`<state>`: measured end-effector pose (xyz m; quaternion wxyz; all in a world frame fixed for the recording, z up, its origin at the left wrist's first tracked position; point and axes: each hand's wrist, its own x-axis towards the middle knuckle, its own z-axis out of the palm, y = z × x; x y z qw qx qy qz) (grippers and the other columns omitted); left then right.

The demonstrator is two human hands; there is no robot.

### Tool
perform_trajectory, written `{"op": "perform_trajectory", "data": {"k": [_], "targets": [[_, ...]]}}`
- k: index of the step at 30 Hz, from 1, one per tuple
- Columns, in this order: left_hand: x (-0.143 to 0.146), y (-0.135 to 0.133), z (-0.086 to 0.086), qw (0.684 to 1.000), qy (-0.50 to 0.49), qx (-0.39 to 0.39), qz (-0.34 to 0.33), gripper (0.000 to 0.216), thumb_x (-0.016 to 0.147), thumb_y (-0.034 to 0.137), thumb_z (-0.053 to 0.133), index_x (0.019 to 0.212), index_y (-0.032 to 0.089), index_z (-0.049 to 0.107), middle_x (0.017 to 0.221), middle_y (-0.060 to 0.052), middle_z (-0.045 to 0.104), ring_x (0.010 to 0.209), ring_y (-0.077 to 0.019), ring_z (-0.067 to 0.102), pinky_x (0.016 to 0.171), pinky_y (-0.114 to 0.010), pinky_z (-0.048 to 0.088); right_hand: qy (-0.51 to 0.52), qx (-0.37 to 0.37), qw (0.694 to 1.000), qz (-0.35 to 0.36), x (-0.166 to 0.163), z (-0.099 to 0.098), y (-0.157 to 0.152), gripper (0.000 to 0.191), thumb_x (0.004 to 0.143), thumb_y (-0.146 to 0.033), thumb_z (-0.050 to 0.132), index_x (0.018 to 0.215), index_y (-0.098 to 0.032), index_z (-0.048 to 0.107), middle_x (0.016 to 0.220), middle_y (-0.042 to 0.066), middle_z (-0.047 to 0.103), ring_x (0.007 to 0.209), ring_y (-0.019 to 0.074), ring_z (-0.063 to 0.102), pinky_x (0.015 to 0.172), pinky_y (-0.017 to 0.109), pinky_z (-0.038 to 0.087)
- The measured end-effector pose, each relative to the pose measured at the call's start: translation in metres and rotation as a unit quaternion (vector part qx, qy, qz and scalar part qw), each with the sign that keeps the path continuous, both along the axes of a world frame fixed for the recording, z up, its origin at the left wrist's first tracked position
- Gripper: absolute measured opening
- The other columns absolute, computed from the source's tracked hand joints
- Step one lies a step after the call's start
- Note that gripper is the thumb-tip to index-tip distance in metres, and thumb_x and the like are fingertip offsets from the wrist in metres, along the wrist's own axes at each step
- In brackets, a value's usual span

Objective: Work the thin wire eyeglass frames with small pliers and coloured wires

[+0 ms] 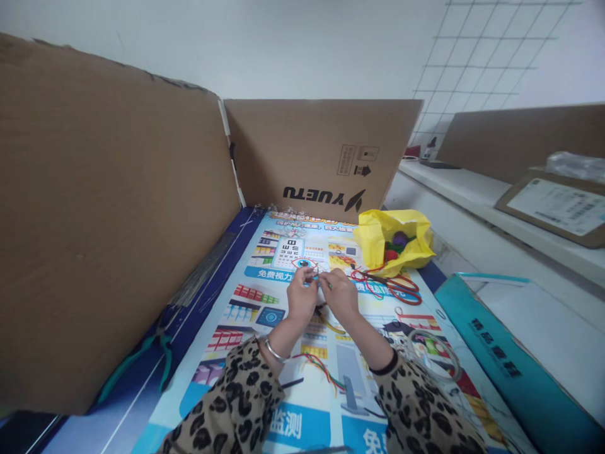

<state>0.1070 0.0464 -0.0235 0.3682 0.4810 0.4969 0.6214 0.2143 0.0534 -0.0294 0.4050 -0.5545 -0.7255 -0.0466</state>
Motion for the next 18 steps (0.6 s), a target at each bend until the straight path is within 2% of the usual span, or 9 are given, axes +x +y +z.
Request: {"op": "perform_trajectory", "data": {"k": [6,11,14,18], "targets": [[-0.001,0.001,-0.004,0.999,0.024,0.026,-0.042,0.029,0.073,0.003,0.048,0.091,0.023,0.061,0.093,-0.002,0.066,0.092,-0.016,0.061,0.087,-0.029,0.044,0.053,-0.034,0.998,0.031,0.004,-0.003,0.007,0.02,0.081,-0.02,0.048,0.08,-0.022,0.069,0.076,0.003,0.061,0.072,0.0159,0.058,0.063,0.026,0.044],[-0.004,0.006,-0.004,0.997,0.051,0.019,-0.049,0.02,0.074,0.008,0.052,0.086,0.022,0.062,0.086,-0.002,0.067,0.086,-0.0173,0.062,0.084,-0.031,0.046,0.097,-0.055,0.993,0.048,0.006,-0.001,0.011,0.018,0.079,-0.02,0.051,0.077,-0.021,0.069,0.073,0.003,0.06,0.071,0.0165,0.058,0.065,0.028,0.046],[-0.007,0.009,-0.005,0.997,0.063,0.008,-0.05,0.016,0.073,0.011,0.054,0.083,0.021,0.062,0.082,-0.002,0.067,0.081,-0.0171,0.062,0.077,-0.03,0.048,0.115,-0.066,0.989,0.061,0.007,-0.001,0.012,0.017,0.078,-0.02,0.051,0.076,-0.02,0.069,0.072,0.003,0.06,0.071,0.0167,0.058,0.067,0.029,0.046],[-0.01,0.012,-0.006,0.995,0.07,-0.004,-0.071,0.017,0.076,0.013,0.05,0.084,0.021,0.063,0.081,-0.003,0.067,0.072,-0.0158,0.062,0.06,-0.025,0.049,0.129,-0.077,0.986,0.076,0.008,0.0,0.012,0.016,0.077,-0.019,0.052,0.075,-0.019,0.068,0.074,0.004,0.06,0.074,0.0174,0.058,0.069,0.03,0.046]]}}
